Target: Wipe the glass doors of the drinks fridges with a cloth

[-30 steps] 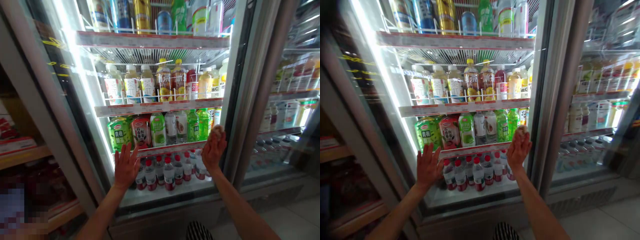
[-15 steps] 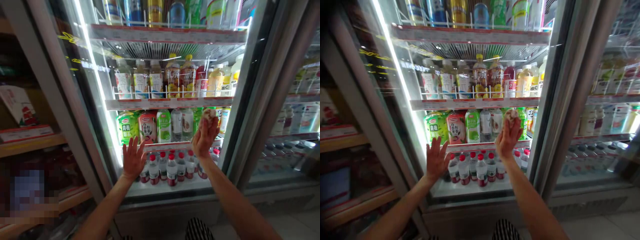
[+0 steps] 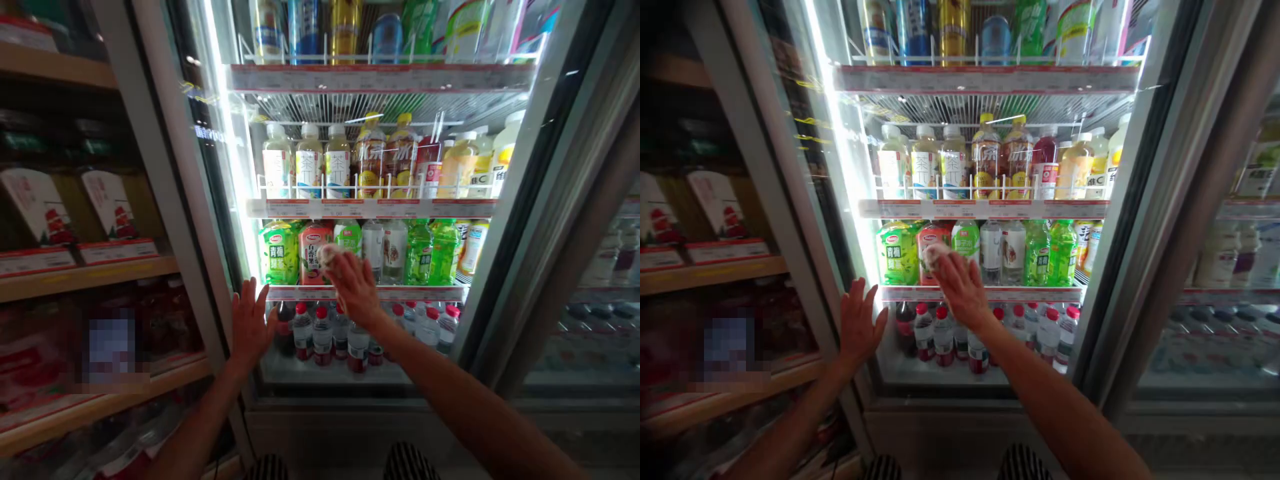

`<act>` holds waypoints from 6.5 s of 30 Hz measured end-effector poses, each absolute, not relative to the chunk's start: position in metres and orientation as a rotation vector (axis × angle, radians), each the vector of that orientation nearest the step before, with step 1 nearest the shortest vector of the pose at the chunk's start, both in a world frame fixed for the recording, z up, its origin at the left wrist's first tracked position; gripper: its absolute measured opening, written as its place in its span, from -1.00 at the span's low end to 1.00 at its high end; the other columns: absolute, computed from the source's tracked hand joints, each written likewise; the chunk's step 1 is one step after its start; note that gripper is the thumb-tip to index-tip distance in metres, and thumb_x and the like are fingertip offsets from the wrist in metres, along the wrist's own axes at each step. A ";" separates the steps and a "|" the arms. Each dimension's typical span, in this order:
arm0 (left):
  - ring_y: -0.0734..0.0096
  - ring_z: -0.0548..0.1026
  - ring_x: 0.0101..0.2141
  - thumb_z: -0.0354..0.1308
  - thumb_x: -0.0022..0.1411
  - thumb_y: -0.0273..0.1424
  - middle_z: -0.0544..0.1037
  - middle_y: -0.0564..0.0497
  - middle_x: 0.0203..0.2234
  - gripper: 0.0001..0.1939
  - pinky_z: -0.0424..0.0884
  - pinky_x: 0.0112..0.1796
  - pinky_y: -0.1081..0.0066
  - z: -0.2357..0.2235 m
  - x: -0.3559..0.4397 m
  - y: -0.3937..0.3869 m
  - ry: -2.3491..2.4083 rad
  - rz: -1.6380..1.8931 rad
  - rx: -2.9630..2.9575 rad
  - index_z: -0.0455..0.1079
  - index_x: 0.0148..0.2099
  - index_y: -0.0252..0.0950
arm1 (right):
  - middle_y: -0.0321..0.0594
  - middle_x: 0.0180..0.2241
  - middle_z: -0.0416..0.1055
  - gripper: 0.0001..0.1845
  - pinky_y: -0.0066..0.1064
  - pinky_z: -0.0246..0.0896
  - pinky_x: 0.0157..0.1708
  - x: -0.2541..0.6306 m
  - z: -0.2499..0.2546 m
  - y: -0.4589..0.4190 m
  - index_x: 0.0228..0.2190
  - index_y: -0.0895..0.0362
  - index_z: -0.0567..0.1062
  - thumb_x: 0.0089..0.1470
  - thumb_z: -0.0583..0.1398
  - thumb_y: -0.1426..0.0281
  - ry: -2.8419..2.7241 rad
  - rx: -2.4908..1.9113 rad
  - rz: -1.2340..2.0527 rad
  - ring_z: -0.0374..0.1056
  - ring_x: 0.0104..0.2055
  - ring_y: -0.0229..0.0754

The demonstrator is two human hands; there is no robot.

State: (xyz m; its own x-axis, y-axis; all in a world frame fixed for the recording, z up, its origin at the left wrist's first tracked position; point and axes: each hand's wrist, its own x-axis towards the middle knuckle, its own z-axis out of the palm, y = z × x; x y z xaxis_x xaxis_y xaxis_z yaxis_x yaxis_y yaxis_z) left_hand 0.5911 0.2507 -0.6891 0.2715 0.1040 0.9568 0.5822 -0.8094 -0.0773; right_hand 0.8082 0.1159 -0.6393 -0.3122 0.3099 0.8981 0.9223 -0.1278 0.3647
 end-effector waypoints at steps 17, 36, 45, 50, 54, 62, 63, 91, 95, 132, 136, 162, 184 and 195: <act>0.11 -0.06 0.25 0.00 0.22 -0.38 -0.02 -0.20 0.26 -0.36 -0.06 0.17 0.00 -0.696 0.520 0.272 -0.844 -1.599 -2.058 -0.12 0.30 -0.21 | -0.30 0.26 -0.04 -0.46 -0.24 0.01 0.19 0.717 -0.670 0.181 0.15 0.13 0.14 0.11 -0.03 0.48 -2.288 -1.075 -1.486 -0.06 0.26 -0.18; 0.11 -0.05 0.25 -0.03 0.24 -0.36 -0.01 -0.23 0.25 -0.45 -0.06 0.18 0.03 -0.645 0.532 0.272 -0.780 -1.702 -1.996 -0.02 0.25 -0.28 | -0.19 0.25 -0.03 -0.43 0.06 -0.38 0.27 0.703 -0.564 0.212 0.17 0.06 0.08 0.12 -0.02 0.50 -1.905 -1.207 -1.426 -0.21 0.31 -0.05; 0.14 -0.04 0.25 -0.02 0.23 -0.37 0.02 -0.23 0.24 -0.46 -0.06 0.18 0.07 -0.623 0.530 0.275 -0.739 -1.756 -1.967 0.01 0.24 -0.30 | -0.24 0.22 0.05 -0.48 -0.05 -0.37 0.29 0.706 -0.567 0.207 0.14 0.05 0.15 0.13 -0.02 0.49 -2.047 -1.111 -1.532 -0.11 0.28 -0.13; 0.14 -0.05 0.25 -0.03 0.23 -0.37 0.00 -0.23 0.25 -0.46 -0.06 0.19 0.08 -0.599 0.540 0.271 -0.650 -1.794 -1.951 0.01 0.24 -0.33 | -0.21 0.27 -0.09 -0.44 0.06 -0.40 0.26 0.703 -0.497 0.213 0.18 0.02 0.06 0.14 -0.04 0.49 -1.692 -1.315 -1.466 -0.25 0.32 -0.05; 0.16 -0.05 0.25 -0.03 0.24 -0.38 -0.02 -0.19 0.26 -0.45 -0.07 0.19 0.07 -0.584 0.548 0.266 -0.597 -1.821 -1.953 -0.03 0.25 -0.27 | -0.22 0.22 0.05 -0.47 -0.02 -0.45 0.28 0.713 -0.528 0.198 0.15 0.05 0.14 0.13 -0.02 0.48 -1.784 -1.224 -1.590 -0.16 0.29 -0.08; 0.23 -0.11 0.26 -0.03 0.24 -0.37 -0.07 -0.11 0.28 -0.42 -0.14 0.21 0.12 -0.550 0.576 0.254 -0.435 -1.889 -1.939 -0.08 0.27 -0.21 | -0.17 0.26 -0.07 -0.35 0.07 -0.38 0.24 0.781 -0.486 0.153 0.21 -0.04 -0.01 0.10 0.02 0.46 -1.350 -1.315 -1.526 -0.22 0.31 -0.01; 0.23 -0.12 0.27 -0.03 0.24 -0.38 -0.07 -0.12 0.28 -0.41 -0.14 0.21 0.12 -0.546 0.583 0.252 -0.418 -1.889 -1.942 -0.09 0.28 -0.21 | -0.17 0.26 -0.10 -0.33 0.08 -0.34 0.22 0.785 -0.481 0.149 0.21 -0.06 -0.03 0.10 0.03 0.45 -1.282 -1.325 -1.515 -0.22 0.31 0.01; 0.12 -0.14 0.27 -0.01 0.24 -0.30 -0.11 -0.08 0.28 -0.34 -0.22 0.20 -0.01 -0.522 0.649 0.254 -0.502 -1.774 -1.934 -0.18 0.31 -0.13 | -0.01 0.24 -0.04 -0.47 0.07 0.01 0.11 0.931 -0.518 0.037 0.16 0.07 0.15 0.14 -0.04 0.42 -0.667 -1.381 -1.559 -0.03 0.25 0.04; 0.11 -0.14 0.26 0.00 0.23 -0.32 -0.12 -0.08 0.28 -0.33 -0.22 0.20 -0.02 -0.520 0.650 0.253 -0.488 -1.786 -1.918 -0.19 0.31 -0.13 | 0.04 0.25 -0.09 -0.47 0.09 0.00 0.11 0.936 -0.499 0.040 0.17 0.12 0.12 0.15 -0.07 0.43 -0.548 -1.295 -1.536 -0.08 0.26 0.05; 0.11 -0.12 0.26 -0.05 0.26 -0.27 -0.05 -0.12 0.27 -0.41 -0.19 0.19 -0.02 -0.446 0.652 0.255 -0.523 -1.859 -1.862 -0.09 0.29 -0.19 | -0.14 0.26 -0.07 -0.38 -0.02 -0.02 0.17 0.875 -0.447 0.074 0.19 -0.03 0.06 0.10 0.02 0.46 -1.202 -1.344 -1.668 -0.11 0.29 -0.04; 0.13 -0.12 0.26 -0.03 0.25 -0.28 -0.07 -0.09 0.28 -0.38 -0.19 0.20 0.00 -0.447 0.652 0.256 -0.498 -1.859 -1.839 -0.14 0.30 -0.15 | 0.00 0.23 -0.01 -0.48 0.09 0.01 0.11 0.936 -0.421 0.038 0.13 0.11 0.21 0.11 -0.04 0.45 -0.633 -1.296 -1.585 -0.02 0.24 0.05; 0.12 -0.10 0.26 -0.06 0.26 -0.26 -0.07 -0.11 0.28 -0.37 -0.15 0.19 -0.02 -0.444 0.644 0.254 -0.558 -1.758 -1.825 -0.18 0.31 -0.14 | -0.28 0.27 -0.10 -0.39 -0.08 -0.12 0.22 0.864 -0.397 0.081 0.19 -0.10 0.02 0.12 -0.04 0.44 -1.317 -1.390 -1.670 -0.18 0.31 -0.10; 0.03 -0.07 0.25 -0.08 0.25 -0.22 0.02 -0.20 0.25 -0.44 -0.14 0.17 -0.09 -0.385 0.635 0.271 -0.537 -1.867 -1.805 0.01 0.25 -0.28 | 0.04 0.24 -0.08 -0.45 0.11 -0.06 0.13 0.902 -0.324 0.054 0.14 0.20 0.18 0.10 -0.07 0.43 -0.612 -1.395 -1.432 -0.12 0.27 0.11; 0.38 0.19 0.16 -0.25 0.33 -0.35 0.21 -0.09 0.17 -0.57 0.18 0.15 0.24 -0.351 0.716 0.183 0.313 -2.198 -2.198 0.04 0.22 -0.23 | -0.07 0.29 -0.18 -0.19 -0.09 -0.22 0.27 0.806 -0.367 0.129 0.24 0.20 -0.35 0.09 -0.02 0.36 -1.387 -1.283 -1.523 -0.33 0.34 -0.11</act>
State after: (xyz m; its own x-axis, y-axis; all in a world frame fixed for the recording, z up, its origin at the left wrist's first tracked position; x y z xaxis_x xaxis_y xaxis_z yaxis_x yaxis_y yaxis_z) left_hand 0.7164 0.1831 -0.3506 -0.0097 -0.1532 0.9881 -0.1290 -0.9797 -0.1532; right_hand 0.8058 0.1290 -0.3665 -0.2646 0.1193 0.9570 0.9417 -0.1820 0.2831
